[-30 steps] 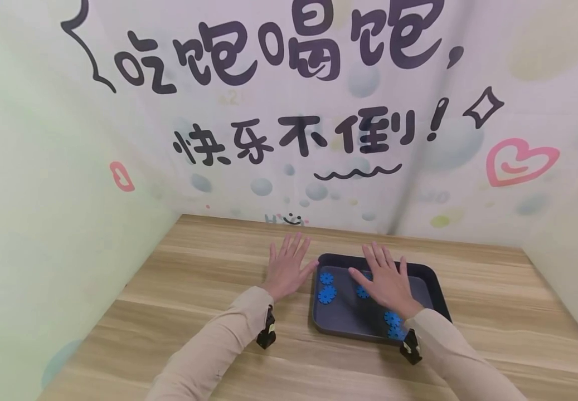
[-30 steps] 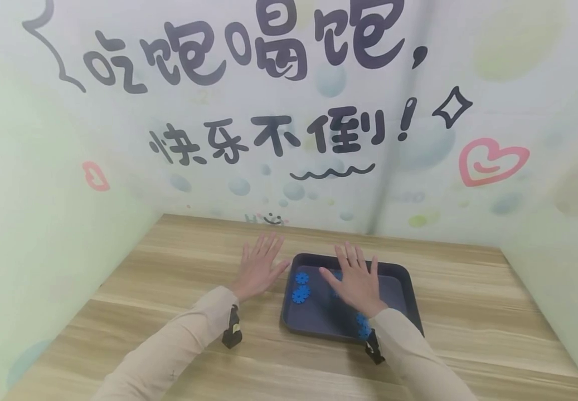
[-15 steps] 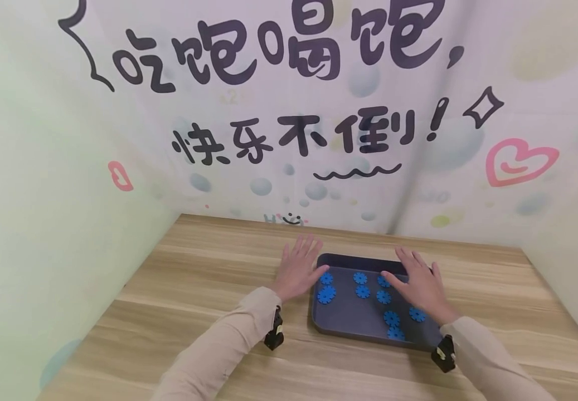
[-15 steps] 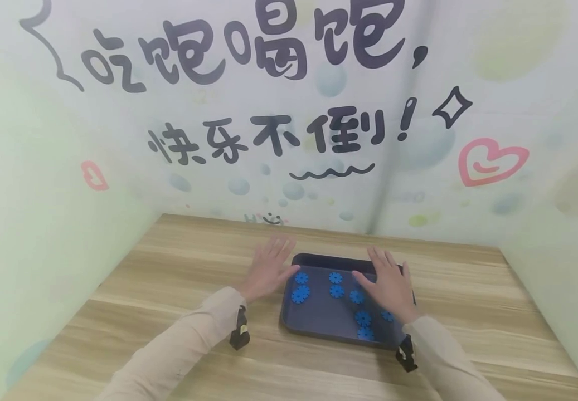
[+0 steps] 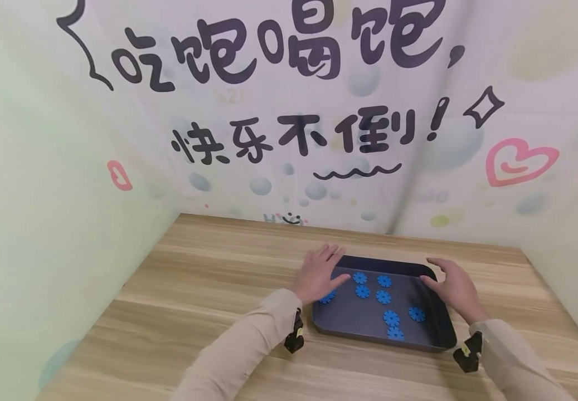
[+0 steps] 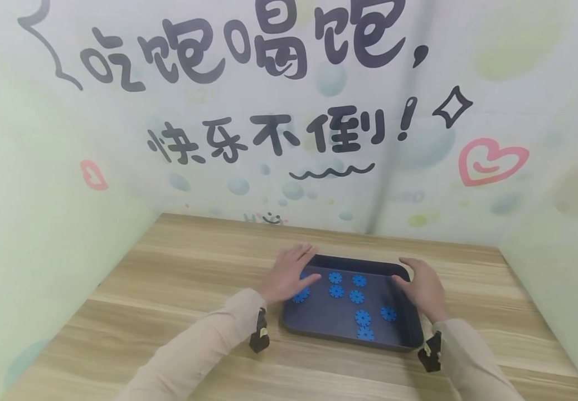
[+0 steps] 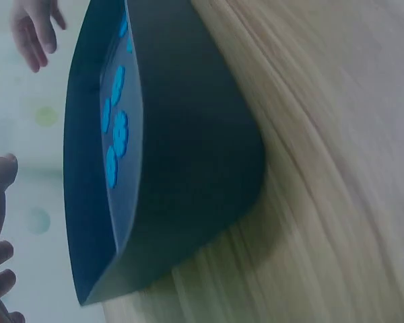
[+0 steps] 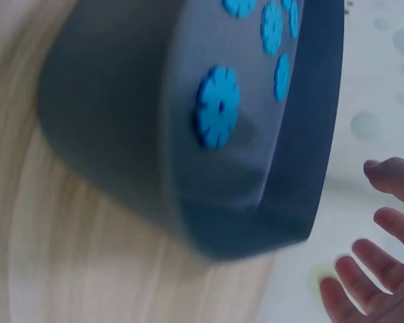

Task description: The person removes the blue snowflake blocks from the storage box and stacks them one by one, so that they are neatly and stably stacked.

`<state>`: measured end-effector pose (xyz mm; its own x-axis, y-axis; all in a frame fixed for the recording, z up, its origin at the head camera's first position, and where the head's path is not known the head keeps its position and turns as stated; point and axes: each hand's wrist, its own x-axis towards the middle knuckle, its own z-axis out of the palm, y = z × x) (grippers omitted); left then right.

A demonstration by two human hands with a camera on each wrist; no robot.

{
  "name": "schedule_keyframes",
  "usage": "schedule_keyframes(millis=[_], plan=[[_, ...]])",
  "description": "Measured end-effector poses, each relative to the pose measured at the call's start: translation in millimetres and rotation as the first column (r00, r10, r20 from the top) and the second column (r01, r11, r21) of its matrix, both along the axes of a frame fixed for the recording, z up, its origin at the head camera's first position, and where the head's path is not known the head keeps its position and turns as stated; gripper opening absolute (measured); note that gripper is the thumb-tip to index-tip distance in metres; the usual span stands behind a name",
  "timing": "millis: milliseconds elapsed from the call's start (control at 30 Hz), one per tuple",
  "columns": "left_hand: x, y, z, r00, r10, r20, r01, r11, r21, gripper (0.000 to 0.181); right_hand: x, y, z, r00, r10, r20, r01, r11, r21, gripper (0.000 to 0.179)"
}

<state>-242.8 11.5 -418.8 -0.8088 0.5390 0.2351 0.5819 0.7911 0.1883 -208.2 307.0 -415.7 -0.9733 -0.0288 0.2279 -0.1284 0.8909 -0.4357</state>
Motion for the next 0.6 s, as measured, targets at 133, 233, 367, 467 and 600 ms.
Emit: schedule_keyframes(millis=[133,233,367,467,600], plan=[[1.7,10.1,-3.2,1.000,-0.018,0.006,0.018,0.999,0.039,0.054,-0.5,12.2,-4.6,0.998,-0.007,0.062,0.009,0.999,-0.046,0.049],[2.9,17.2,-6.5,1.000,-0.018,0.007,0.017,0.998,0.056,0.051,-0.7,18.7,-8.1,0.994,-0.004,0.112,0.013,0.996,-0.083,0.049],[5.3,24.7,-8.4,0.999,-0.015,0.043,0.012,0.997,0.072,0.048,-1.9,24.4,-12.7,0.986,0.009,0.168,0.017,0.988,-0.151,0.048],[6.3,28.9,-9.2,0.996,-0.032,0.087,0.024,0.995,0.099,0.045,-3.8,26.8,-15.9,0.978,0.018,0.206,0.025,0.978,-0.205,0.045],[5.8,33.6,-12.3,0.983,-0.068,0.172,0.046,0.991,0.129,0.042,-6.4,28.3,-18.3,0.968,0.029,0.248,0.033,0.970,-0.243,0.041]])
